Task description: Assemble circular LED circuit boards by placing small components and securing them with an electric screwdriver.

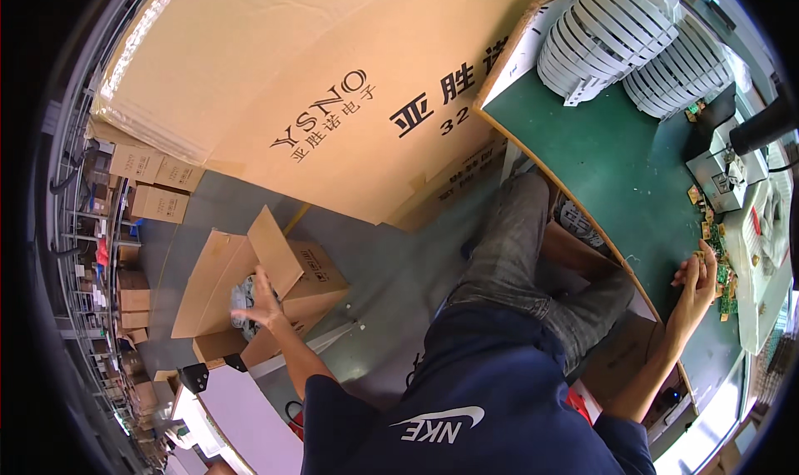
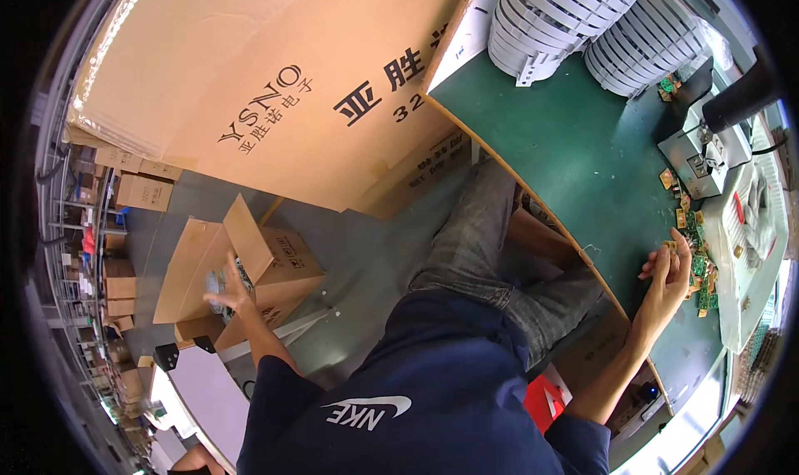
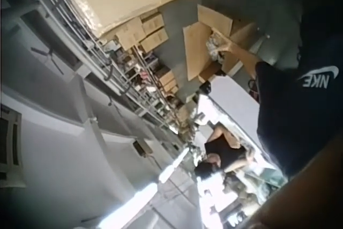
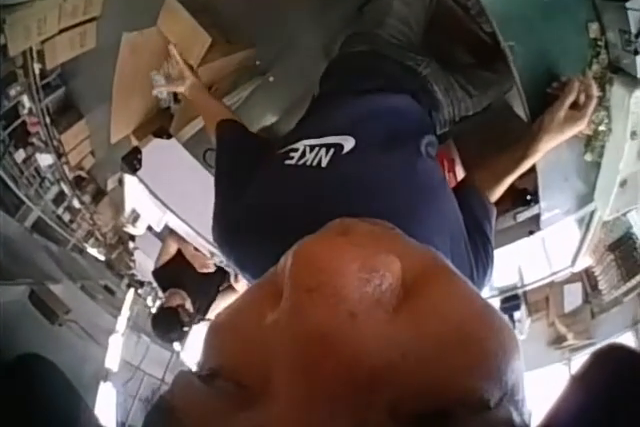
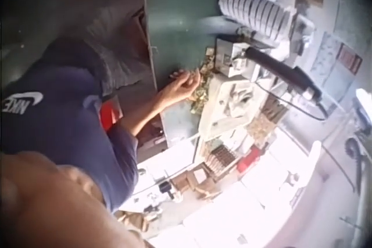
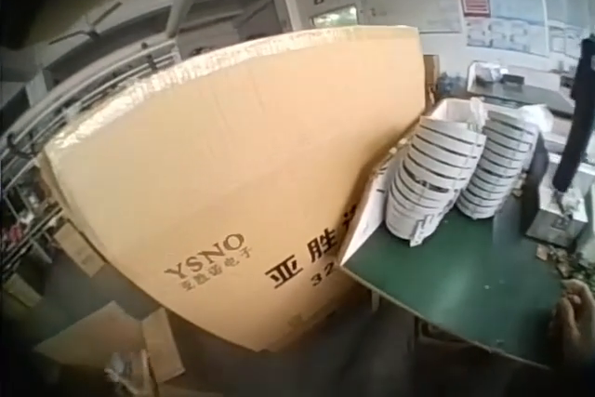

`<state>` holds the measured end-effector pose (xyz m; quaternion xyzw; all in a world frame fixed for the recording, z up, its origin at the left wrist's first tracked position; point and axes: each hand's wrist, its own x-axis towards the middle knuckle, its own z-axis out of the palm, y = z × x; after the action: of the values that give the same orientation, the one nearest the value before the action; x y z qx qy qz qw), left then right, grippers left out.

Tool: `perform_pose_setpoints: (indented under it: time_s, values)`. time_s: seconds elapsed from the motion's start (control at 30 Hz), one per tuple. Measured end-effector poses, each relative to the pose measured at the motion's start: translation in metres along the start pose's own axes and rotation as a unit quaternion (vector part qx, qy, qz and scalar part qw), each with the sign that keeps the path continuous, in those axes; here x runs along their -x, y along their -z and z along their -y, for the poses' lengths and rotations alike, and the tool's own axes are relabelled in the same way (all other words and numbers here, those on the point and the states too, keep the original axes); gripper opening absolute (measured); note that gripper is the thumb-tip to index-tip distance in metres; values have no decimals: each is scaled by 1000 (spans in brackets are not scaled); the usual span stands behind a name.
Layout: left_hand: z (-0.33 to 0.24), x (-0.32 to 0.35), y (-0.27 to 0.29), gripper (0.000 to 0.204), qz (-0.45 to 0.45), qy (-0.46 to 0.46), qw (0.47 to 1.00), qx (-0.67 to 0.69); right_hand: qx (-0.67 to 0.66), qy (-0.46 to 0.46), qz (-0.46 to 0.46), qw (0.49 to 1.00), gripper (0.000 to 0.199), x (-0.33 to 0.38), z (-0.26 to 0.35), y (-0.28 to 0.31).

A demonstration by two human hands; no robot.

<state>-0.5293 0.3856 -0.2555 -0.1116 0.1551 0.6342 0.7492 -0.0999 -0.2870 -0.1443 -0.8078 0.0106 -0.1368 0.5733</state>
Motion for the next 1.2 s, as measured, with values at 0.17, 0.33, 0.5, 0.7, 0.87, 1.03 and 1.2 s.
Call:
perform_pose_setpoints:
  time_s: [0.17, 0.33, 0.5, 0.7, 0.87, 1.03, 1.2]
  values:
    - [153, 60, 7, 91, 280, 444, 724, -448, 35, 4, -10, 999, 35, 4, 10, -4]
    - [358, 194, -146, 69, 668, 460, 395, -431, -10, -18, 27, 999, 35, 4, 20, -13]
    - [554, 315, -256, 78, 811, 125, 237, -519, -76, -38, -16, 996, 35, 5, 21, -5]
    - [665, 323, -279, 118, 776, -30, -104, -622, -105, -25, -19, 994, 36, 6, 14, -7]
    - [654, 322, -285, 110, 782, -19, -32, -623, -148, -22, -31, 988, 26, 5, 13, -10]
    - [589, 339, -272, 93, 843, -83, 125, -516, -155, -37, -38, 986, 19, 10, 16, -7]
    - [536, 358, -177, 98, 865, -142, 233, -421, -152, -43, -45, 986, 24, 9, 14, -6]
